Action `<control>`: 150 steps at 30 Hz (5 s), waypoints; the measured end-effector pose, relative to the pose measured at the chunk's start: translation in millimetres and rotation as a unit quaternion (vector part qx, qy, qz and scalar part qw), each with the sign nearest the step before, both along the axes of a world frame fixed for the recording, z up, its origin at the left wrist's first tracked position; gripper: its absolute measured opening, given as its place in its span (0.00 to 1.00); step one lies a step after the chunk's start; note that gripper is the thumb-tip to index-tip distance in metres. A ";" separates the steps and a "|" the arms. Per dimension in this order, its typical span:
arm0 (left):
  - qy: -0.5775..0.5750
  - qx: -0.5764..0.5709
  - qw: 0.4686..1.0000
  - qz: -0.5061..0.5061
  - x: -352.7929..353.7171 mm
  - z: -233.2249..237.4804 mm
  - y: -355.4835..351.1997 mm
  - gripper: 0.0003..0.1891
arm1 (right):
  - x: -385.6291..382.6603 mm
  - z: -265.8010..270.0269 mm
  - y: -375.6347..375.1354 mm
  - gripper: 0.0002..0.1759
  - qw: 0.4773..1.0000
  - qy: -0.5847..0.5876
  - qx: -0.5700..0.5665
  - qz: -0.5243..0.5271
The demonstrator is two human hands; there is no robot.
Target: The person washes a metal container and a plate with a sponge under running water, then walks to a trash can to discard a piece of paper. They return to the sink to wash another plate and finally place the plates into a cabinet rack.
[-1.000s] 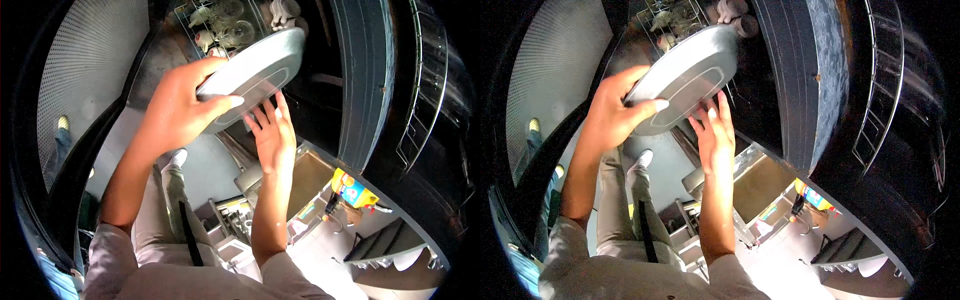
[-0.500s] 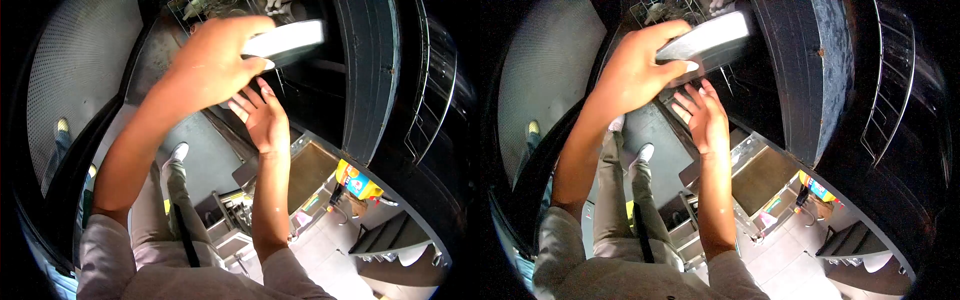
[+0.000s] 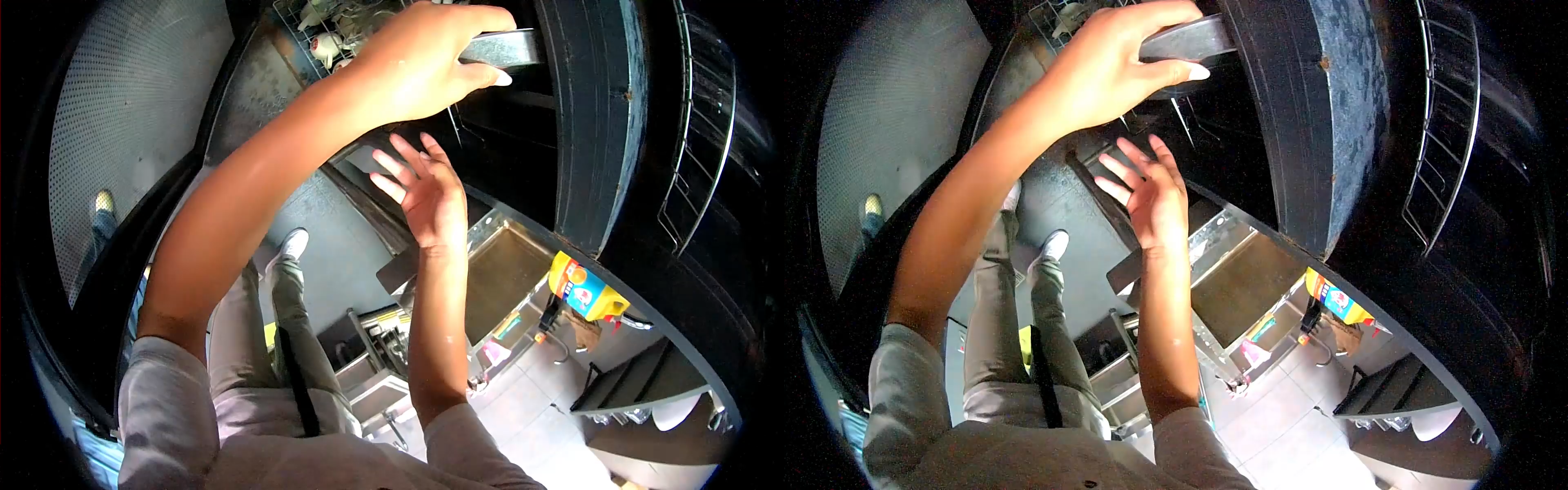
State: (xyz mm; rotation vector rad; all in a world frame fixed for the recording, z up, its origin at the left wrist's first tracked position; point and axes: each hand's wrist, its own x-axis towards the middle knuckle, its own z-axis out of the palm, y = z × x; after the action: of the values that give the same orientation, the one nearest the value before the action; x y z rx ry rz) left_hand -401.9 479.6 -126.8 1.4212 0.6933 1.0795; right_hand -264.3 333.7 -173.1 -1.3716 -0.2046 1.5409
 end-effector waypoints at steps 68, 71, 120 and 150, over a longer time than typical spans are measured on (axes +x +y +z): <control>0.099 0.005 0.995 -0.029 115.4 -48.0 -41.9 0.20 | -15.1 159.5 -59.7 0.23 0.876 -0.447 0.027 0.180; 0.114 -0.048 0.989 0.082 28.4 -27.6 -77.6 0.19 | -16.2 188.3 -77.7 0.22 0.869 -0.448 0.033 0.205; -0.047 -0.055 0.997 0.034 193.4 -120.0 -34.8 0.21 | 29.8 56.7 24.4 0.20 0.599 -0.782 0.081 0.150; 0.072 0.215 0.971 -0.073 175.4 -101.2 -60.7 0.18 | 135.5 8.4 68.5 0.27 0.769 -0.556 0.125 -0.288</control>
State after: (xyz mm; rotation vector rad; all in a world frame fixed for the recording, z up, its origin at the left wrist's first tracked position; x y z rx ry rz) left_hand -226.5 418.9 -228.0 1.9068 0.4611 1.0563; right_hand -128.8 402.2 -164.7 -1.7499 -0.6138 0.0417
